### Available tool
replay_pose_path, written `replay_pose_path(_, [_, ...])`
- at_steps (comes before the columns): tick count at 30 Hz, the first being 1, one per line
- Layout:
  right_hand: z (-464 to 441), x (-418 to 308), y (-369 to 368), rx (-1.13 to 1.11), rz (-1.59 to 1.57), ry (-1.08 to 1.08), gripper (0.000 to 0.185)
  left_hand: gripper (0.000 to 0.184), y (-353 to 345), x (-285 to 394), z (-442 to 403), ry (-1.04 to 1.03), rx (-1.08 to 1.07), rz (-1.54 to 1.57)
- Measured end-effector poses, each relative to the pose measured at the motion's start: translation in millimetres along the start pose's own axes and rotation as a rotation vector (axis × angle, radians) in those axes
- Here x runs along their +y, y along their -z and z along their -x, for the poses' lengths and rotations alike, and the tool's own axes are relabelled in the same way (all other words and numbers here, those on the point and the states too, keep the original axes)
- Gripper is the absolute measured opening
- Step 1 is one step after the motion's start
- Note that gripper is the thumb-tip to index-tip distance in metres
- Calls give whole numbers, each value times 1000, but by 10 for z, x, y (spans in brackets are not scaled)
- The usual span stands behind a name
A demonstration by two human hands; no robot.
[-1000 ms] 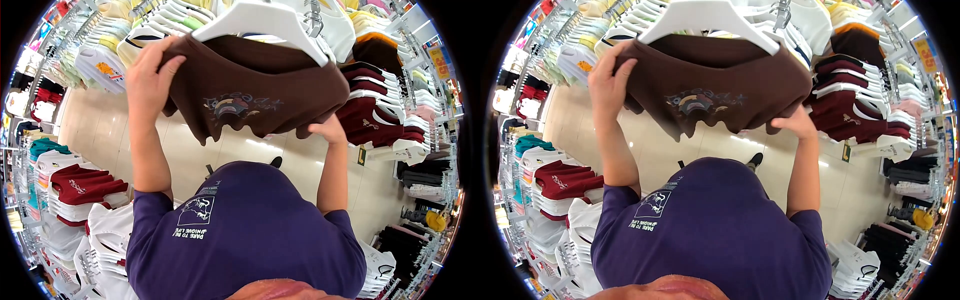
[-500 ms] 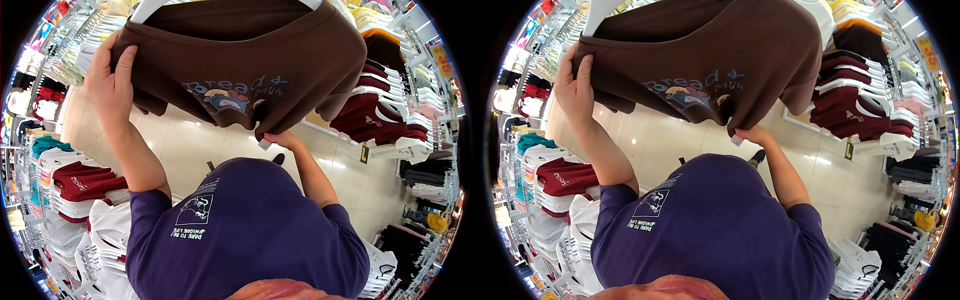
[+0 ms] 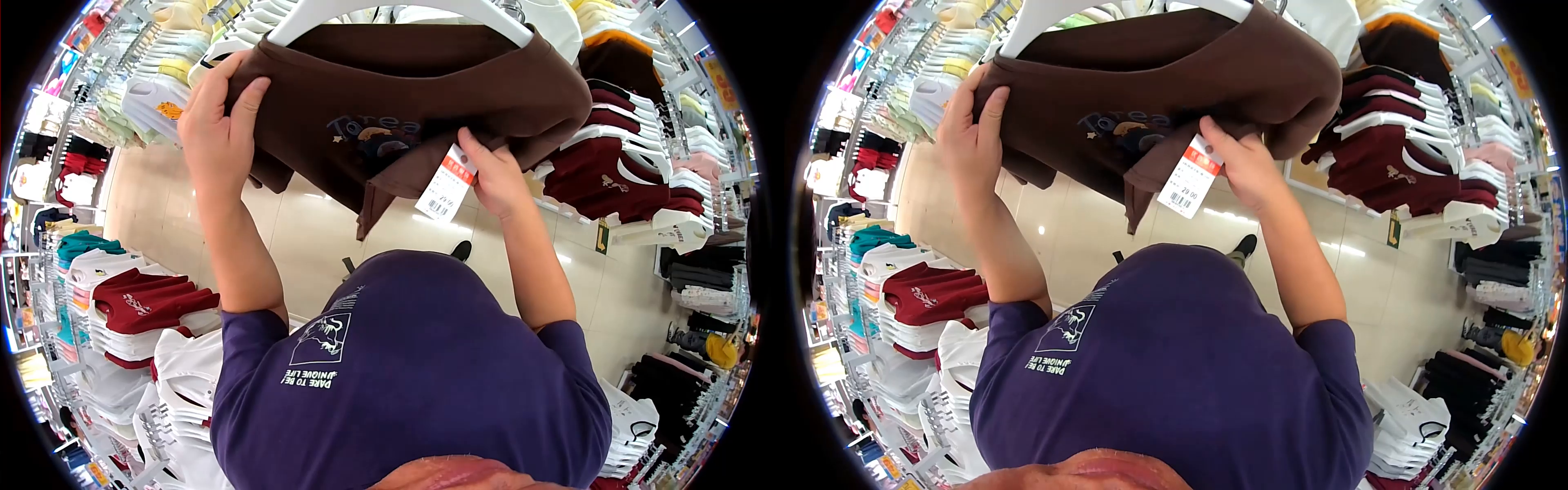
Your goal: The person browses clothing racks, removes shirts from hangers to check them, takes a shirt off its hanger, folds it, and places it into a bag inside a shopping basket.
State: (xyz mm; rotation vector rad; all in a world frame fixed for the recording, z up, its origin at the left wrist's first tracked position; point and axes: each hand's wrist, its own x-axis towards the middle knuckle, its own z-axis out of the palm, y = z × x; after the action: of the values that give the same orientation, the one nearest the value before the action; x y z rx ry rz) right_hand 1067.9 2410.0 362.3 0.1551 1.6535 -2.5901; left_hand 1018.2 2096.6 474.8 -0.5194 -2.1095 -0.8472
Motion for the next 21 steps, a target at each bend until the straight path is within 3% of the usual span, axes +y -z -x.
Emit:
replay_pose_path(8, [30,-255,-155,25,59,90,36,26,-44,24,50,21,-23,42])
replay_pose_path(21, [-55,-74,134,-36,163,38,38,28,-153,8,51,31,-87,64])
